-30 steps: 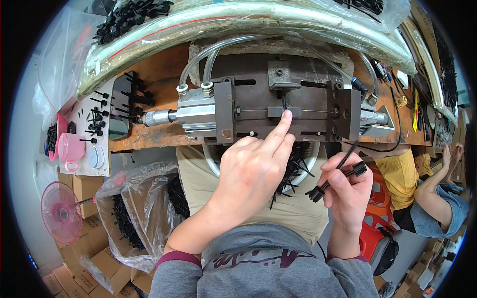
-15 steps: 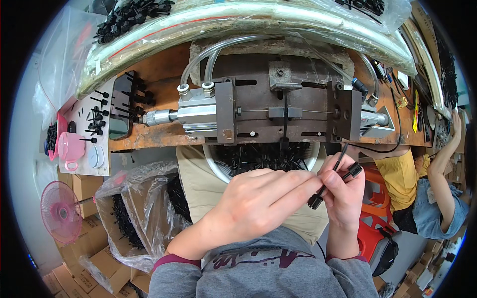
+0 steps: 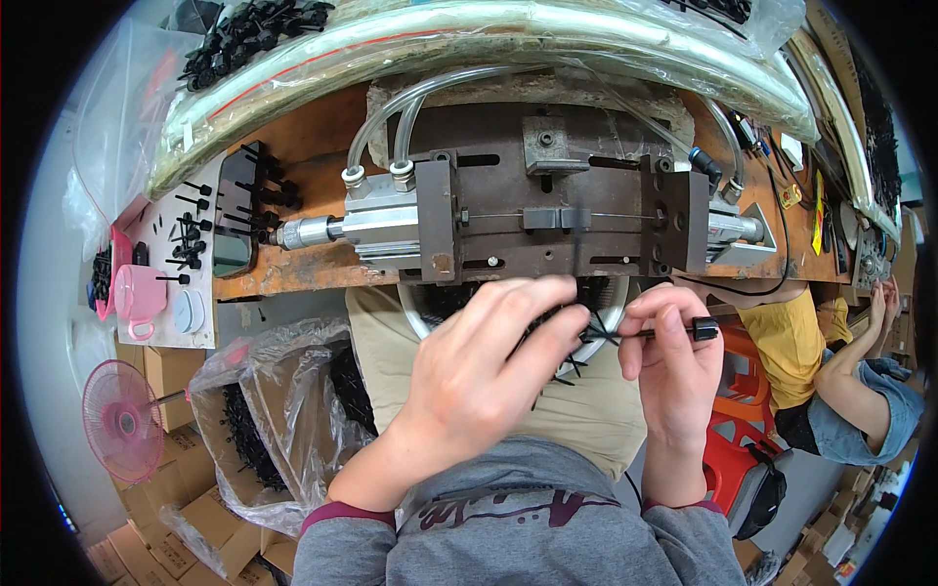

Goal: The recorder is assembling small black electrical connector parts using a manual press-like jig on a workbench.

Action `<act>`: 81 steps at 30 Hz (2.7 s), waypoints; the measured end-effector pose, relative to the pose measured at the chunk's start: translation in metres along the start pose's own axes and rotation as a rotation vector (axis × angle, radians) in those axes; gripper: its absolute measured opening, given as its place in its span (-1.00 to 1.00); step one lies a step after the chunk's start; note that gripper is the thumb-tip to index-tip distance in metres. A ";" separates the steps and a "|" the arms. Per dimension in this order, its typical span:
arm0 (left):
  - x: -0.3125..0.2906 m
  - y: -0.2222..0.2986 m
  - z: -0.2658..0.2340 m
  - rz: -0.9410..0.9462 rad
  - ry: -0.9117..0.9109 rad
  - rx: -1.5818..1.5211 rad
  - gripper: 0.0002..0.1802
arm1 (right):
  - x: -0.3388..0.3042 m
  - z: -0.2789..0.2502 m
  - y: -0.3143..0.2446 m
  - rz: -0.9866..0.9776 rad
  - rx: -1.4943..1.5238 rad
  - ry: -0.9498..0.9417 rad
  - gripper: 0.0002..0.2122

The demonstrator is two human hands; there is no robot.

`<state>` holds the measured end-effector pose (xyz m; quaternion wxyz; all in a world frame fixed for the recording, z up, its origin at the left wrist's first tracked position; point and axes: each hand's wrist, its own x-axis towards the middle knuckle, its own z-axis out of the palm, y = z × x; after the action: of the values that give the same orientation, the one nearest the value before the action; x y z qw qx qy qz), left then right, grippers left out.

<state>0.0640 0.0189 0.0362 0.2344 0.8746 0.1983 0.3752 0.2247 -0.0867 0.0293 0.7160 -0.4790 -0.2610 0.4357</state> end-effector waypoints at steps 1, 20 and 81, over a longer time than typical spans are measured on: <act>0.000 -0.004 0.003 0.010 -0.008 0.061 -0.62 | 0.000 -0.007 -0.001 -0.010 -0.027 -0.046 -0.74; 0.011 -0.015 0.016 0.008 -0.138 0.346 -0.71 | -0.005 -0.005 -0.002 -0.387 -0.263 -0.125 -0.64; -0.167 -0.081 0.034 -0.661 -0.035 -0.090 -0.79 | -0.012 -0.048 0.090 -0.566 -1.349 -0.541 -0.63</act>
<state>-0.0311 -0.0116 -0.1237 0.3851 0.7580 0.4505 0.2722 0.2229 -0.1044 -0.0721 0.2653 -0.6030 -0.7475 0.0852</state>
